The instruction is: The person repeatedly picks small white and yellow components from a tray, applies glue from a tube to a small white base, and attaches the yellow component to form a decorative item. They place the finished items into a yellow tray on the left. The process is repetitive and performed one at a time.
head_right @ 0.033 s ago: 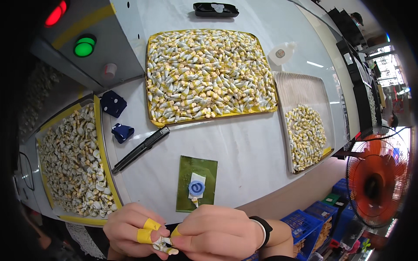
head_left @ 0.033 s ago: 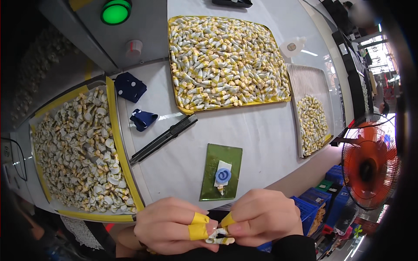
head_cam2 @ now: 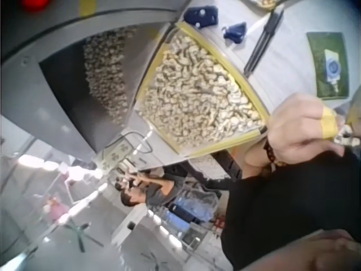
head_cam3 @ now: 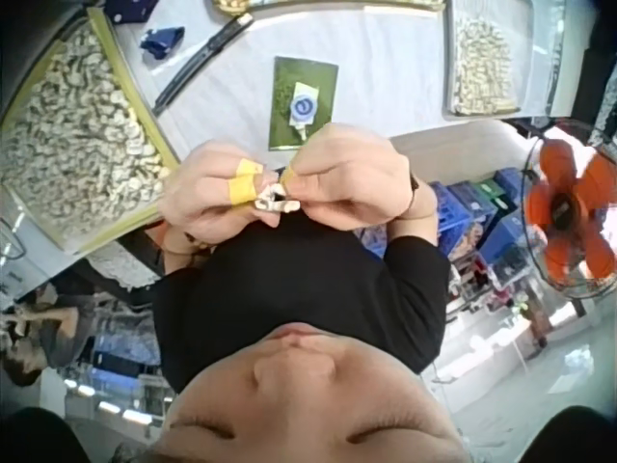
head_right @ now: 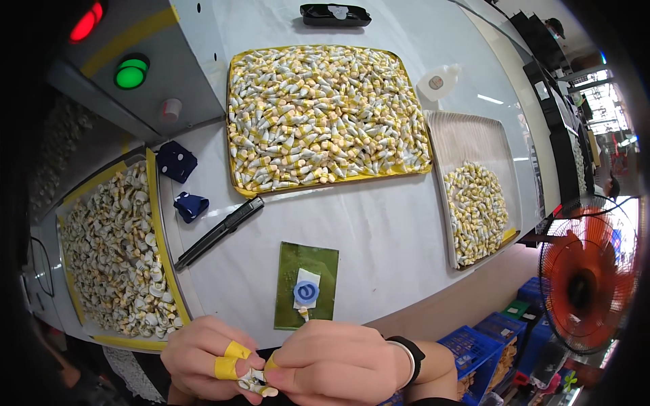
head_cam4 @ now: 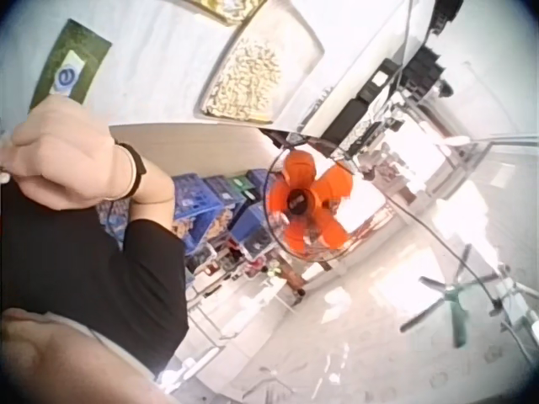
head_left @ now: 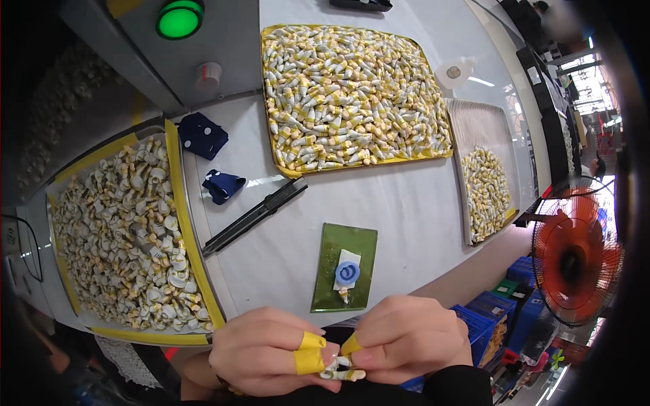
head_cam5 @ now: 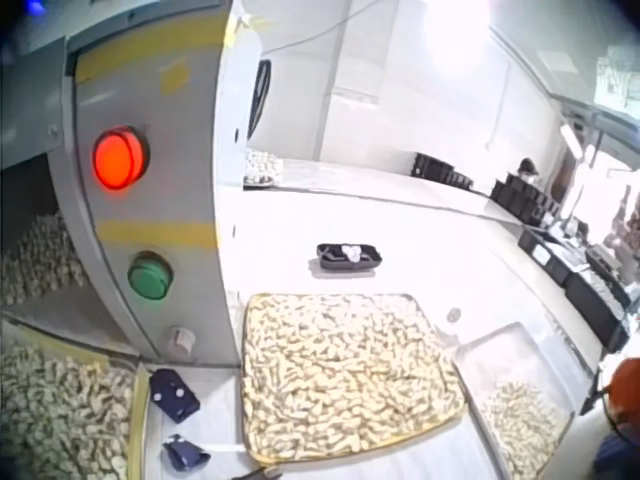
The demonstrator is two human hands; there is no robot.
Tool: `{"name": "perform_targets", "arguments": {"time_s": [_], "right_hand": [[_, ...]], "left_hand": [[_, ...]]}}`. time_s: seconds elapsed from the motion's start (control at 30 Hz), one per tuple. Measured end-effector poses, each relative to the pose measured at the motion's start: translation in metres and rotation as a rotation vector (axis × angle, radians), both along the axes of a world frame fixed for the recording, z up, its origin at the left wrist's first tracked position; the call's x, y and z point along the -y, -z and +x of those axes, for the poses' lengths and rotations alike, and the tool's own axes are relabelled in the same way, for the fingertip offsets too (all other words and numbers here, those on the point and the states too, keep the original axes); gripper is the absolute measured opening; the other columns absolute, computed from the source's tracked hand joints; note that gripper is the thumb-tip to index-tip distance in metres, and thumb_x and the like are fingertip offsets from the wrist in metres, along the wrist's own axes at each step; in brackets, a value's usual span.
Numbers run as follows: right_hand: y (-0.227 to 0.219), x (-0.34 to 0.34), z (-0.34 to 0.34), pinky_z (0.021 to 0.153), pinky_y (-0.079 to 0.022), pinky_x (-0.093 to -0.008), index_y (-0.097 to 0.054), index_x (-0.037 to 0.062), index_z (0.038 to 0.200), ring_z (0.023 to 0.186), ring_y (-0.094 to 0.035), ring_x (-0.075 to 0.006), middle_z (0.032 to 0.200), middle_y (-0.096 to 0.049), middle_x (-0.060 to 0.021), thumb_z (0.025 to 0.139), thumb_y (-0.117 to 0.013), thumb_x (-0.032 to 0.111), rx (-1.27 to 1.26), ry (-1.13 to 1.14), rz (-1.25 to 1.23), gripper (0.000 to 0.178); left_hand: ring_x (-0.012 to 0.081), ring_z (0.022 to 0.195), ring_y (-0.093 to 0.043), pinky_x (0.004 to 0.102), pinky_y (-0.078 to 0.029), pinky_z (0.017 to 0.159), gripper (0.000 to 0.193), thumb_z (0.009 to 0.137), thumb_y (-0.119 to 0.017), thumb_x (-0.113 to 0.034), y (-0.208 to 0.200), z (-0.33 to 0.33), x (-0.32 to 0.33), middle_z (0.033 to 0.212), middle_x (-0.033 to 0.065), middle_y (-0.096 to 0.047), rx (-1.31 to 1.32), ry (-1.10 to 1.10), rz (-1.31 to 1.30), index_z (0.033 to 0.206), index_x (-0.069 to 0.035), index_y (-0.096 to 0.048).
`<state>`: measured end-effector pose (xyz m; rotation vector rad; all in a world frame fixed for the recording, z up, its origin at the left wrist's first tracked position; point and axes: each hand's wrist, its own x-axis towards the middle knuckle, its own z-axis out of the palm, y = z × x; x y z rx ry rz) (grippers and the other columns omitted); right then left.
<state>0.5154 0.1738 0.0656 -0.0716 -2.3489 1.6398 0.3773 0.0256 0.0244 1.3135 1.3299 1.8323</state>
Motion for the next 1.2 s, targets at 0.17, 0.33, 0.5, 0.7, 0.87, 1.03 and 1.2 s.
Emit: {"name": "perform_targets", "arguments": {"time_s": [0.17, 0.33, 0.5, 0.7, 0.87, 1.03, 1.2], "right_hand": [[-0.007, 0.009, -0.009, 0.051, -0.052, -0.032, -0.059, 0.0014, 0.072, 0.058, -0.063, -0.0243, 0.071, -0.064, -0.0104, 0.066, -0.075, -0.004, -0.058, 0.115, -0.062, 0.017], [-0.005, 0.006, -0.012, 0.05, -0.051, -0.0313, -0.057, 0.0006, 0.068, 0.057, -0.062, -0.0251, 0.069, -0.064, -0.0121, 0.065, -0.074, -0.006, -0.071, 0.069, -0.081, 0.018], [-0.007, 0.007, -0.011, 0.049, -0.051, -0.0307, -0.056, 0.0001, 0.067, 0.056, -0.062, -0.0251, 0.068, -0.064, -0.0127, 0.065, -0.074, -0.007, -0.084, 0.075, -0.063, 0.019], [0.001, 0.002, -0.014, 0.05, -0.051, -0.0306, -0.056, -0.0001, 0.068, 0.057, -0.062, -0.0248, 0.069, -0.064, -0.0129, 0.065, -0.073, -0.007, -0.204, 0.017, -0.059, 0.019], [-0.007, 0.005, -0.01, 0.051, -0.051, -0.0304, -0.057, 0.0001, 0.07, 0.058, -0.063, -0.0242, 0.07, -0.064, -0.0124, 0.064, -0.075, -0.005, -0.124, 0.056, -0.02, 0.019], [-0.005, 0.004, -0.005, 0.053, -0.051, -0.0295, -0.061, 0.0025, 0.078, 0.06, -0.063, -0.0233, 0.072, -0.065, -0.0105, 0.062, -0.078, 0.001, -0.106, 0.081, 0.063, 0.024], [-0.008, 0.007, -0.003, 0.054, -0.051, -0.0285, -0.063, 0.0055, 0.083, 0.063, -0.063, -0.022, 0.073, -0.065, -0.007, 0.063, -0.078, 0.002, -0.065, 0.123, 0.11, 0.025]], "left_hand": [[0.0205, 0.07, -0.064, 0.0254, -0.054, 0.059, 0.034, 0.059, -0.085, -0.011, -0.005, 0.003, 0.0, 0.083, 0.0039, -0.066, -0.056, -0.019, 0.009, 0.088, -0.005, -0.067], [0.0241, 0.065, -0.063, 0.0324, -0.054, 0.063, 0.033, 0.069, -0.077, -0.012, -0.01, -0.004, -0.003, 0.081, 0.0127, -0.064, -0.152, 0.048, 0.07, 0.093, 0.002, -0.059], [0.027, 0.068, -0.063, 0.0333, -0.053, 0.064, 0.033, 0.06, -0.081, -0.008, -0.017, -0.001, -0.003, 0.078, 0.0107, -0.064, -0.1, 0.01, 0.028, 0.086, 0.0, -0.061], [0.0268, 0.068, -0.063, 0.033, -0.053, 0.064, 0.032, 0.061, -0.081, -0.008, -0.019, -0.001, -0.003, 0.077, 0.0107, -0.064, -0.102, 0.002, 0.022, 0.085, -0.001, -0.061], [0.0272, 0.071, -0.063, 0.0327, -0.052, 0.065, 0.03, 0.062, -0.08, -0.007, -0.02, 0.0, -0.003, 0.079, 0.0117, -0.064, -0.11, 0.002, -0.001, 0.085, -0.001, -0.061], [0.0205, 0.072, -0.063, 0.0276, -0.054, 0.064, 0.035, 0.059, -0.085, -0.019, -0.016, 0.003, 0.001, 0.082, 0.0043, -0.065, -0.215, -0.041, -0.169, 0.087, -0.006, -0.066], [0.0198, 0.073, -0.064, 0.0275, -0.053, 0.066, 0.035, 0.061, -0.084, -0.021, -0.007, 0.008, 0.003, 0.085, 0.0042, -0.066, -0.269, -0.124, -0.139, 0.089, -0.006, -0.067]]}}
